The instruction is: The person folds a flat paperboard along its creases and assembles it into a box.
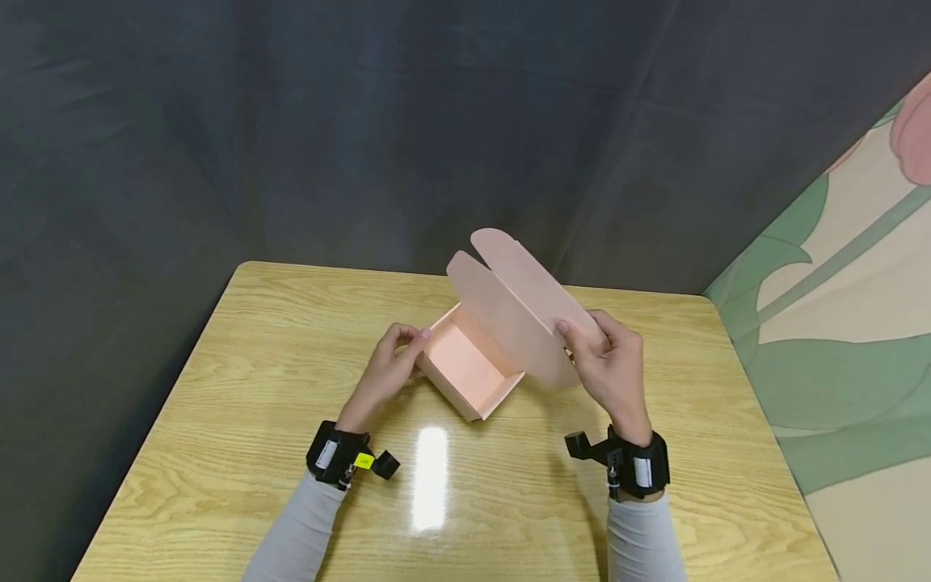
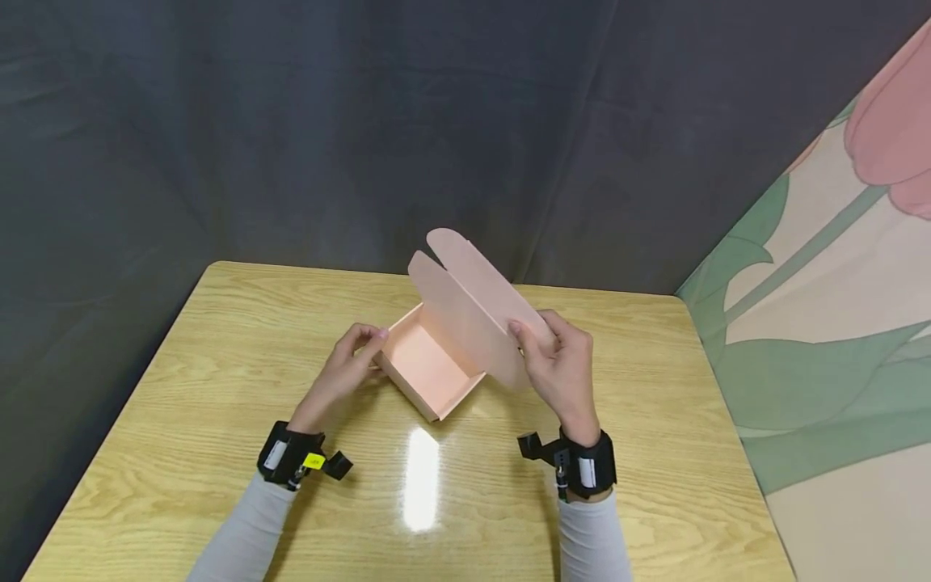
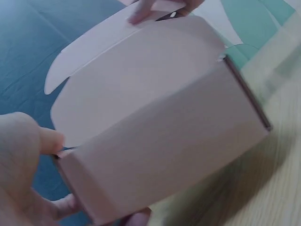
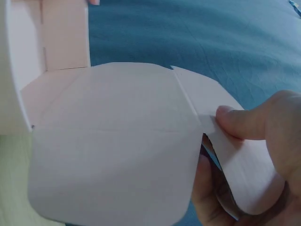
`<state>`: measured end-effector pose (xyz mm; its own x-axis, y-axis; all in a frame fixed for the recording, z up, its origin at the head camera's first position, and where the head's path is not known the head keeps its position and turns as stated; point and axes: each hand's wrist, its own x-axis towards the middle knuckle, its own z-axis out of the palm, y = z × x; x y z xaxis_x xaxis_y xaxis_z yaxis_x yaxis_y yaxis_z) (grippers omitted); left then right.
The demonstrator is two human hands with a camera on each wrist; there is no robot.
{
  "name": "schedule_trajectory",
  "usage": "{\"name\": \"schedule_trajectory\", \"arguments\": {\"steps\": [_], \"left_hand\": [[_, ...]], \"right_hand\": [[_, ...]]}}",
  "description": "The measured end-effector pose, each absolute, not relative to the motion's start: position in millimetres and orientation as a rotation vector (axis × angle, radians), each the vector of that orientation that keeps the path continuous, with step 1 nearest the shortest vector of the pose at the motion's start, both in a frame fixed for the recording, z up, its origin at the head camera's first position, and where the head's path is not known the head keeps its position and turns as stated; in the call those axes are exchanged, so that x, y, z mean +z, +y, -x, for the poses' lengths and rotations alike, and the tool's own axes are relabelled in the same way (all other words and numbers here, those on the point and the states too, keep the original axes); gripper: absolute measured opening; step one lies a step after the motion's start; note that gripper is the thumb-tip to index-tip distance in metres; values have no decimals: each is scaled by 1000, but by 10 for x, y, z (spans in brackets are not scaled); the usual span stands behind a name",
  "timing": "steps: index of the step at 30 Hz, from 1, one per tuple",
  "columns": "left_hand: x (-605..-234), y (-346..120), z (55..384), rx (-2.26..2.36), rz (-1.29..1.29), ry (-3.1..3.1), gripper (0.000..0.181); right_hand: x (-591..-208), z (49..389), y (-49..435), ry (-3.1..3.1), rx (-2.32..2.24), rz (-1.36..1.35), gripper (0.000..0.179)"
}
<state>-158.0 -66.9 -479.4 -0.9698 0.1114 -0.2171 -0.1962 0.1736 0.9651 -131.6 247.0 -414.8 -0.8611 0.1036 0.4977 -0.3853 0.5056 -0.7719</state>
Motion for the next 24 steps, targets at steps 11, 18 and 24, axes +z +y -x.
{"name": "schedule_trajectory", "arguments": {"steps": [11, 18, 24], "left_hand": [[-4817, -822, 1624, 1880, 65, 1878, 42], [-4785, -872, 1625, 1942, 26, 1861, 39], [-4754, -905, 1603, 2014, -35, 1768, 39]], "right_hand": [[-4146, 1304, 2555, -2222, 1455, -110, 9], [-4242, 1415, 2651, -2146, 1809, -123, 28], [-4494, 1560, 2674, -2074, 2164, -364, 25]]}}
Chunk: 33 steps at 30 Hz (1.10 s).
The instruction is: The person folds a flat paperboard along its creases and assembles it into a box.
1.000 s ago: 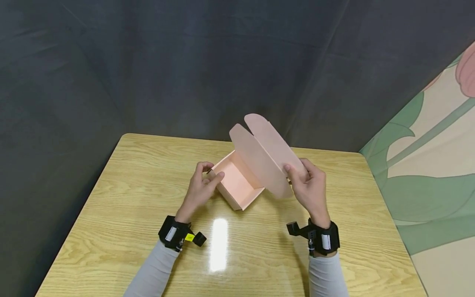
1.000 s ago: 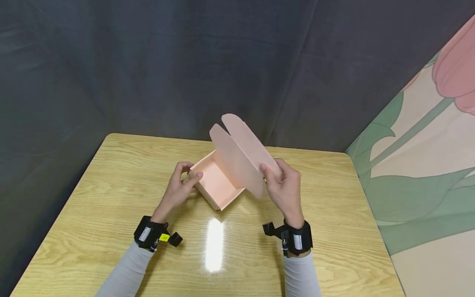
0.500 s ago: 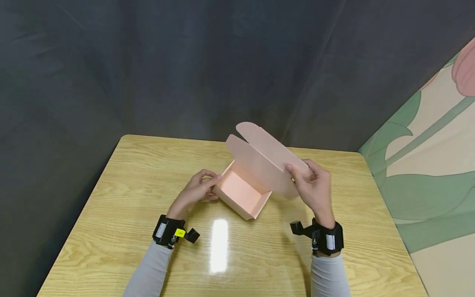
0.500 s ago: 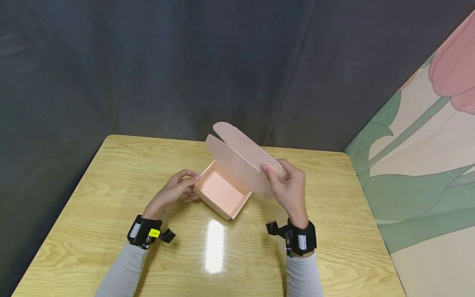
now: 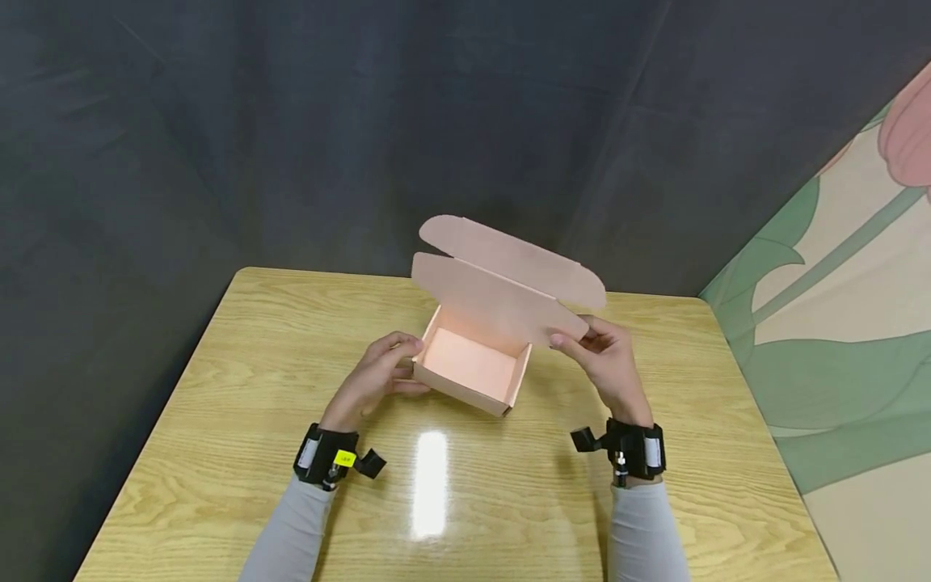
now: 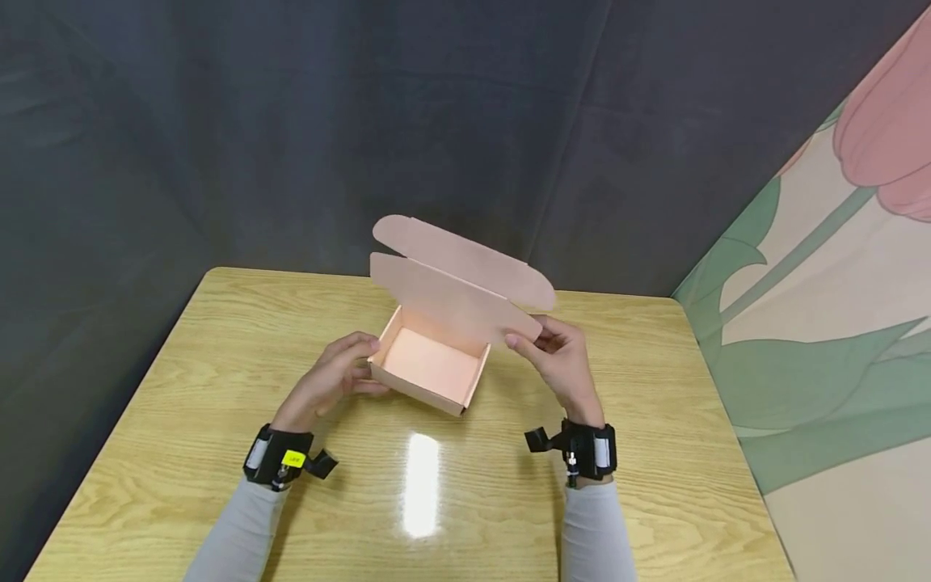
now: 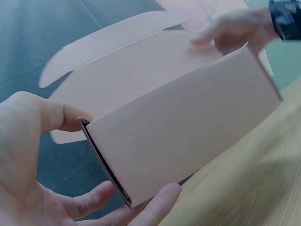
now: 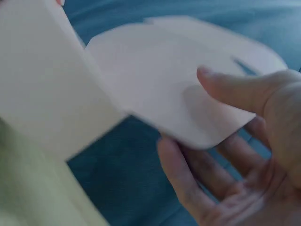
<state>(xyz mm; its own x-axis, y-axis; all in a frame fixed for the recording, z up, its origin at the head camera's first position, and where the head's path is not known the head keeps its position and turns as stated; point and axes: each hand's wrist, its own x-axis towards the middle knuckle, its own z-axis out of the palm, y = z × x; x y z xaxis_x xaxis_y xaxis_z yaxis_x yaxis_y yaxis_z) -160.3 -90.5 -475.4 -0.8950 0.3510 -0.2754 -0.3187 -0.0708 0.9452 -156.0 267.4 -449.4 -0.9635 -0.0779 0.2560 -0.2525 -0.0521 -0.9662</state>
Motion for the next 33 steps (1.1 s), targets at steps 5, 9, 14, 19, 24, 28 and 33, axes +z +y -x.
{"name": "schedule_trajectory", "arguments": {"steps": [5, 9, 14, 19, 24, 28, 33], "left_hand": [[-4753, -874, 1587, 1991, -82, 1650, 36], [-4760, -860, 1568, 1897, -138, 1650, 53], [-4727, -888, 1569, 1860, -179, 1690, 65], [-4725, -902, 1604, 1987, -209, 1885, 61], [-4767, -848, 1646, 2249, -303, 2117, 53], [-4812, -787, 1661, 2371, -320, 2215, 42], [-4873, -744, 1666, 2442, -256, 2253, 34]], "right_hand": [[-4695, 1682, 2563, -2059, 2279, -379, 22], [-4761, 1710, 2507, -2087, 2226, -285, 20], [-4753, 1689, 2517, -2065, 2230, -272, 21], [-4757, 1685, 2509, -2104, 2217, -269, 20], [-4812, 1703, 2466, -2136, 2237, -289, 22], [-4891, 1719, 2441, -2138, 2240, -306, 24], [-4975, 1739, 2400, -2167, 2193, -328, 24]]}}
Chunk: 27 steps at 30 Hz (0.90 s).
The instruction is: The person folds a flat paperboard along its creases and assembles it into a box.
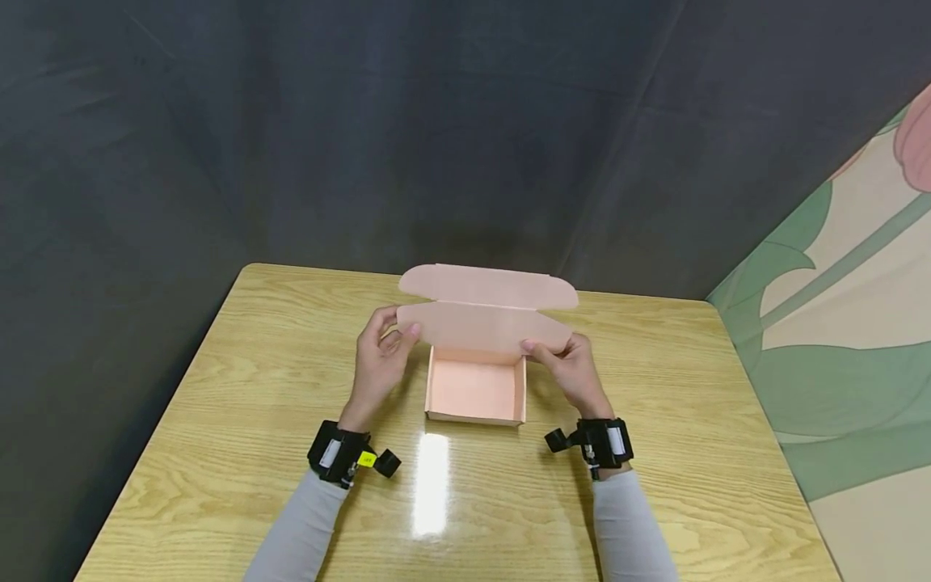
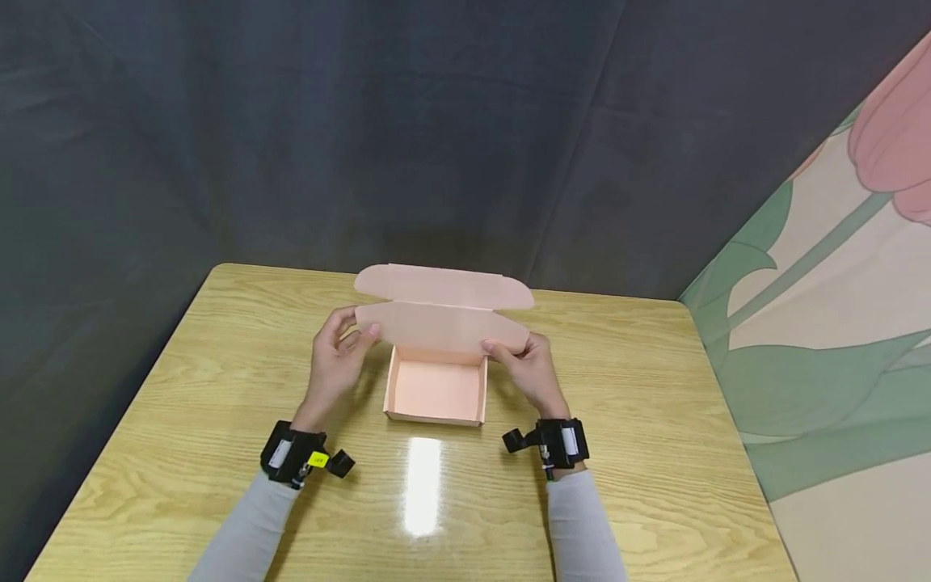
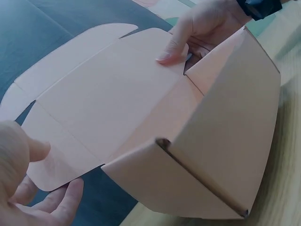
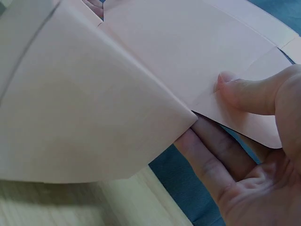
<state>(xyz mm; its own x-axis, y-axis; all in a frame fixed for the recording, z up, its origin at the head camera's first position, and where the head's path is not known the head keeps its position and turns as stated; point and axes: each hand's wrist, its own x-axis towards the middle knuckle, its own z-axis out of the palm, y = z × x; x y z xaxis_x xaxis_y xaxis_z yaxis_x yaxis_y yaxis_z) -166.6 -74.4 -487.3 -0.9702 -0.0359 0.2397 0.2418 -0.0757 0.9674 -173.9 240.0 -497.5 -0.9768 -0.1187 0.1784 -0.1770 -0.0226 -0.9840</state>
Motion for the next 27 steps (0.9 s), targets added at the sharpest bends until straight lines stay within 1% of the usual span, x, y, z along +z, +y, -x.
{"name": "schedule_trajectory", "arguments": {"steps": [9, 13, 19, 22, 27], "left_hand": [[-4928, -769, 1685, -2164, 144, -1963, 27], [-4942, -780, 1685, -2134, 132, -1983, 27], [-4962, -823, 1696, -2037, 151, -2026, 33], [-4944, -862, 1701, -1974, 166, -2048, 31], [-4892, -934, 1687, -1787, 183, -2125, 25]], "right_hand": [[-5066, 1752, 2339, -2199, 2192, -302, 24], [-5064, 1748, 2355, -2226, 2149, -314, 22], [-4962, 1729, 2446, -2225, 1998, -360, 23], [-4902, 1721, 2483, -2229, 1895, -342, 24], [-4809, 1691, 2531, -2310, 1697, -279, 18]]}}
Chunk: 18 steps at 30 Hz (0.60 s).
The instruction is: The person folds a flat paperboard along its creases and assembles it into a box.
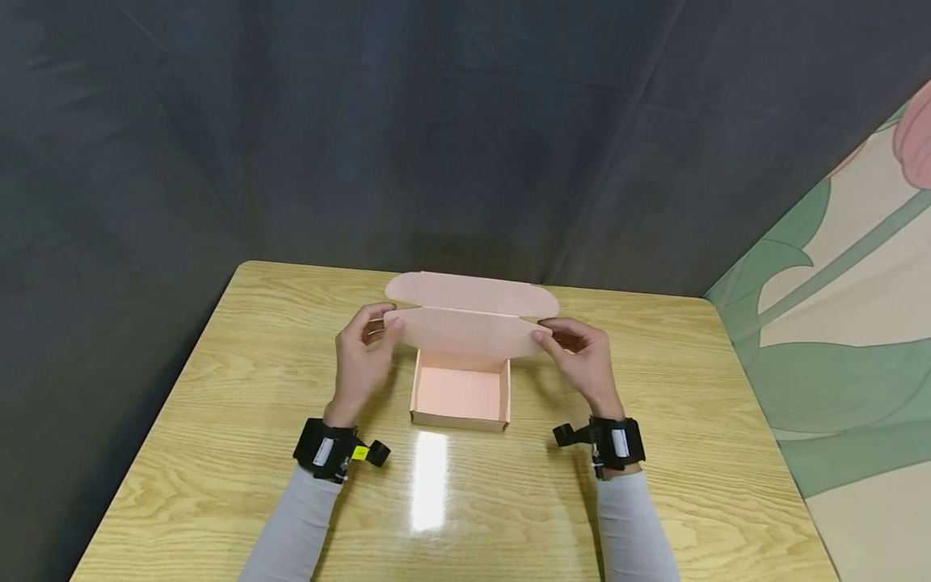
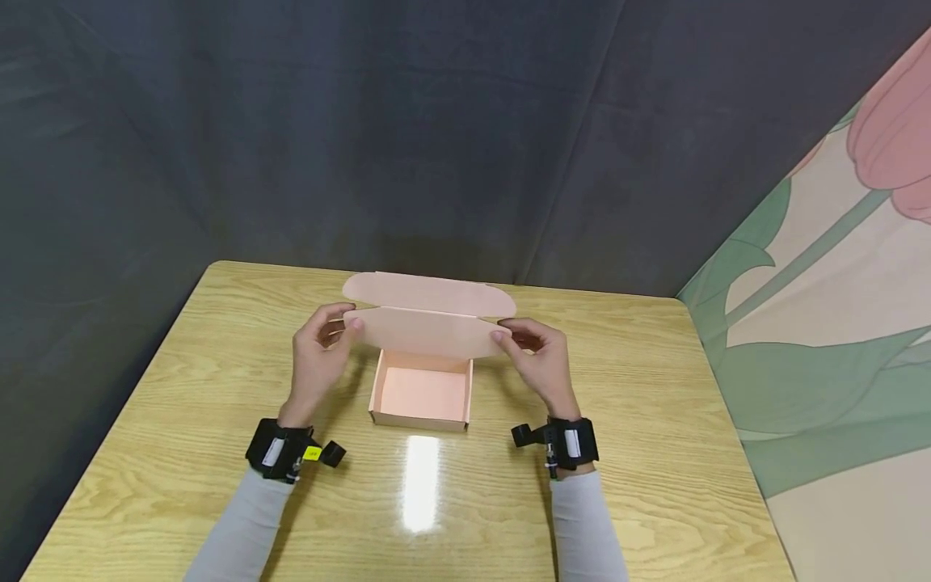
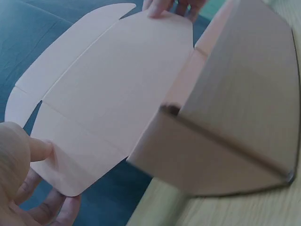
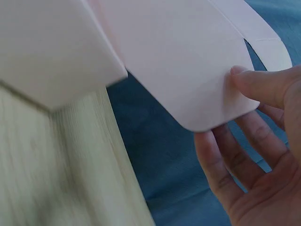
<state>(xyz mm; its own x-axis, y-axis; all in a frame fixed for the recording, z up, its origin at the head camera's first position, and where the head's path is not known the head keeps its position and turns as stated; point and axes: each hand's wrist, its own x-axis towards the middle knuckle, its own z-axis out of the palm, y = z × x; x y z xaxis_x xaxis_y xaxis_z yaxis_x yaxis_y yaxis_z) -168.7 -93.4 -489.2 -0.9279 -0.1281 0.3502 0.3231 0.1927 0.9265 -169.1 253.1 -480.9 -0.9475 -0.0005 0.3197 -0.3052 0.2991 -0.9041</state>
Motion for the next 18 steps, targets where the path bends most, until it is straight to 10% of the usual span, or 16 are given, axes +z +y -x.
{"name": "schedule_trajectory", "arguments": {"steps": [18], "left_hand": [[-4797, -1013, 1654, -1542, 276, -2218, 18]], "right_hand": [[-4668, 1624, 2552, -2423, 1508, -272, 10]]}}
